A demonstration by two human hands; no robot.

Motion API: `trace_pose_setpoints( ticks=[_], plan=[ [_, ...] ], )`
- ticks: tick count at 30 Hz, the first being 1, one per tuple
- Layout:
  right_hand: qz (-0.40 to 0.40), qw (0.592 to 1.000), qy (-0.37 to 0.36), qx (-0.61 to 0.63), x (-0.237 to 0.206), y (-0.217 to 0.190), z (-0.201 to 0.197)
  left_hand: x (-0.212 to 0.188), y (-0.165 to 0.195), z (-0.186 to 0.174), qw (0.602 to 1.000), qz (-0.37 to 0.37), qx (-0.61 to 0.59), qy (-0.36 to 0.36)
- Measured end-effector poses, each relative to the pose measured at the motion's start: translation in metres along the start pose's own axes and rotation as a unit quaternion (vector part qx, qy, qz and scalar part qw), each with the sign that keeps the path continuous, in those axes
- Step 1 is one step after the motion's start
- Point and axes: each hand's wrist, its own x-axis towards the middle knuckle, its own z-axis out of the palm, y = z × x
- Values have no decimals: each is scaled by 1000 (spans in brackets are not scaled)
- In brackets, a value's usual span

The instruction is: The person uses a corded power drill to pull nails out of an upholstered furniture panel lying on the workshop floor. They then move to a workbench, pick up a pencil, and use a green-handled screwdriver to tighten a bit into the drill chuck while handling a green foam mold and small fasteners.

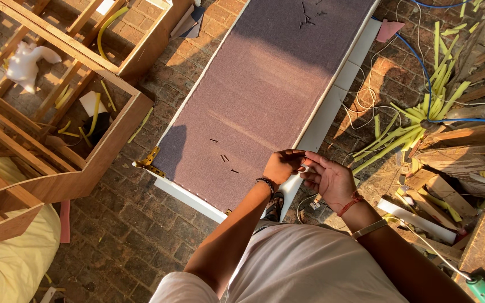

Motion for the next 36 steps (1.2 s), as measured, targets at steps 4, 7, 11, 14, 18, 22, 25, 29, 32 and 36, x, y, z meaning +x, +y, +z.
trace_pose_setpoints(
  ticks=[4, 7, 11, 14, 18, 22, 25, 29, 32, 36],
  plan=[
    [8, 998, 2, -59, -6, -3, 5, -5, 3, 2, 998, 30, 44, 44],
    [10, 997, -20, -68, -3, -9, 6, -8, 11, 6, 994, 41, 44, 88],
    [6, 998, -38, -58, 6, -15, 5, -10, 23, 11, 990, 34, 40, 130],
    [4, 998, -46, -31, 8, -18, -4, -9, 30, 14, 997, -9, 25, 69],
    [16, 998, -52, 22, 8, -27, -26, 9, 32, 23, 995, -48, 78, -36],
    [6, 997, -68, 31, 20, -52, -49, 41, 32, 50, 995, -51, 84, 0],
    [-2, 996, -85, 32, 39, -89, -66, 73, 41, 79, 992, -23, 82, 93],
    [5, 996, -92, 20, 61, -150, -93, 113, 63, 122, 978, -14, 87, 189],
    [4, 995, -99, 14, 76, -192, -114, 139, 80, 151, 981, -19, 77, 179],
    [23, 994, -111, 11, 98, -225, -125, 160, 100, 172, 987, -24, 55, 149]
  ],
)
